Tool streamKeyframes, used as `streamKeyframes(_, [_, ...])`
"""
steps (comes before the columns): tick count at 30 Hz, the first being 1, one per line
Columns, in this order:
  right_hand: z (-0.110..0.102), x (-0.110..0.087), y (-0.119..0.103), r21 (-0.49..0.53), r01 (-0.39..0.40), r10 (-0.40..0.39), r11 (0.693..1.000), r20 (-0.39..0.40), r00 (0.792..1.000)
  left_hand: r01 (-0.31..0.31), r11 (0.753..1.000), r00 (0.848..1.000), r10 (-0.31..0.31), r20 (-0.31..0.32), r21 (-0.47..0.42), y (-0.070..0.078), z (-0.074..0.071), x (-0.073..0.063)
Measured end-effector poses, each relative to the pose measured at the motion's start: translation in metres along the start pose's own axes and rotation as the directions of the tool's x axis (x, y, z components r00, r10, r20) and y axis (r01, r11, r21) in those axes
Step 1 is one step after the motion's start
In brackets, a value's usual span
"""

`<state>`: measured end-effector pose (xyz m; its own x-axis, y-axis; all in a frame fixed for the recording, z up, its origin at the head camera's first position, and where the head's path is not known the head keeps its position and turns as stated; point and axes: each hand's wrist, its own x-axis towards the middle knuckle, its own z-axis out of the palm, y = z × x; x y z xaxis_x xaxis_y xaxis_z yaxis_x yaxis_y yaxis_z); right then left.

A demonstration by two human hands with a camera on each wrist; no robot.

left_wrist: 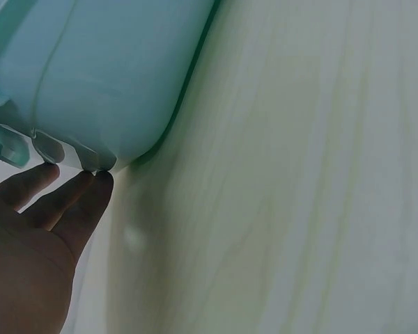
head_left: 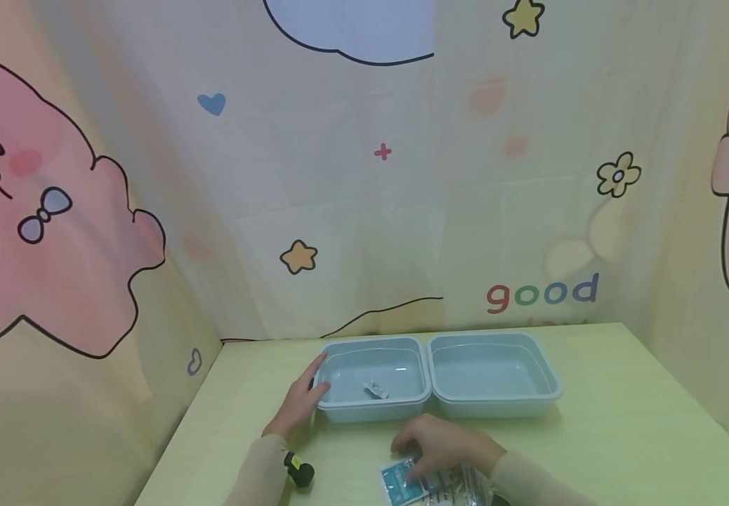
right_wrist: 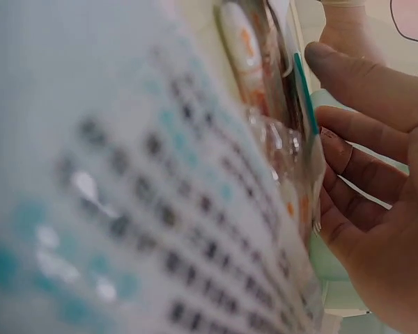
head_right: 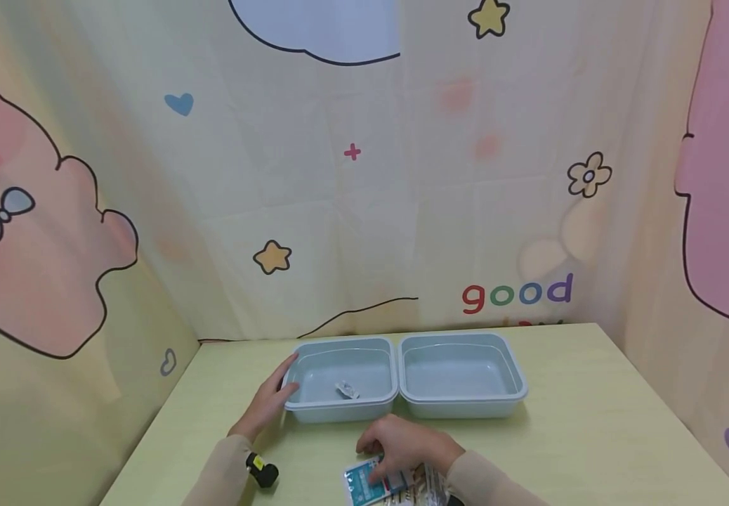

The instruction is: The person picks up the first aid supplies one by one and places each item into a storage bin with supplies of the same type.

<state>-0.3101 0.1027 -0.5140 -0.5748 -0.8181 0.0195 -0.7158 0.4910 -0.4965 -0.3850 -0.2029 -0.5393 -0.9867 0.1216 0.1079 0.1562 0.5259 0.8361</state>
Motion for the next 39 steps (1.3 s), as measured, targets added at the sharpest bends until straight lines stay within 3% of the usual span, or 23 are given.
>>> streamKeyframes(13, [0.005,0.001,0.005,-0.066,0.051,-0.049,0.996,0.039,0.998,-0.004,1.000,1.000,0.004,-0.012,0.003,0.001,0.001,-0.001])
streamKeyframes(23, [0.002,0.001,-0.003,-0.121,0.102,-0.095,0.987,0.063,0.993,0.010,1.000,1.000,-0.010,-0.005,-0.001,0.000,0.001,-0.002])
streamKeyframes(29, [0.003,0.000,-0.008,-0.149,0.086,-0.077,0.985,0.064,0.995,0.016,1.000,1.000,-0.016,0.000,-0.002,0.000,0.001,-0.002])
streamKeyframes(39, [0.003,0.000,-0.009,-0.110,0.054,-0.047,0.992,0.067,0.997,-0.005,1.000,1.000,0.005,-0.009,-0.006,0.003,0.000,-0.001])
